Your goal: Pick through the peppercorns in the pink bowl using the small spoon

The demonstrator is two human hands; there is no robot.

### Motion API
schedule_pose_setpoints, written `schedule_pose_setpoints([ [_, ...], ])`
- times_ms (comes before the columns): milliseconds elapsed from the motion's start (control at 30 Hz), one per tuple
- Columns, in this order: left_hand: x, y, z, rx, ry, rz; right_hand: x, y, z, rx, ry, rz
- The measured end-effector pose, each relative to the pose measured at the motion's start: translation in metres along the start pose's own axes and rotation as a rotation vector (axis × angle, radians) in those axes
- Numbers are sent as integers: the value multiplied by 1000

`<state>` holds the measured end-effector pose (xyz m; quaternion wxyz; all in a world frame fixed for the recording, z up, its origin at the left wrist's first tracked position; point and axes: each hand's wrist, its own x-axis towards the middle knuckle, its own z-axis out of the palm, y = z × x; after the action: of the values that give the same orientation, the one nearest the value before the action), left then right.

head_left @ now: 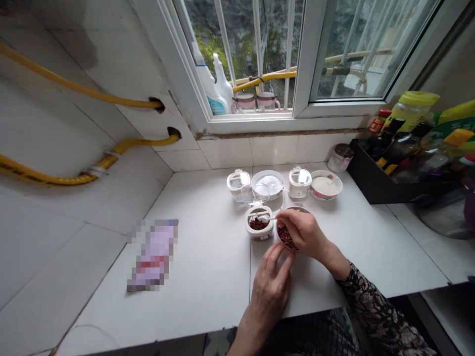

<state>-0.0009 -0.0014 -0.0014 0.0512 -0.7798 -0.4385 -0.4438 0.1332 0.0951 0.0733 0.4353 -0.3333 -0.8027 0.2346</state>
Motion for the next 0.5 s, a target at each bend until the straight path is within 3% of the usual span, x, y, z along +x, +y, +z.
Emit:
schedule_pose_setpoints([
  [100,0,0,-1,-3,0,3,-1,0,-1,-58,-21,-102],
  [300,3,2,-2,-23,-12,3,-2,9,-23,101,153,247],
  [500,2,1,-2,-26,-21,-5,-3,24,-32,-94,-41,371],
])
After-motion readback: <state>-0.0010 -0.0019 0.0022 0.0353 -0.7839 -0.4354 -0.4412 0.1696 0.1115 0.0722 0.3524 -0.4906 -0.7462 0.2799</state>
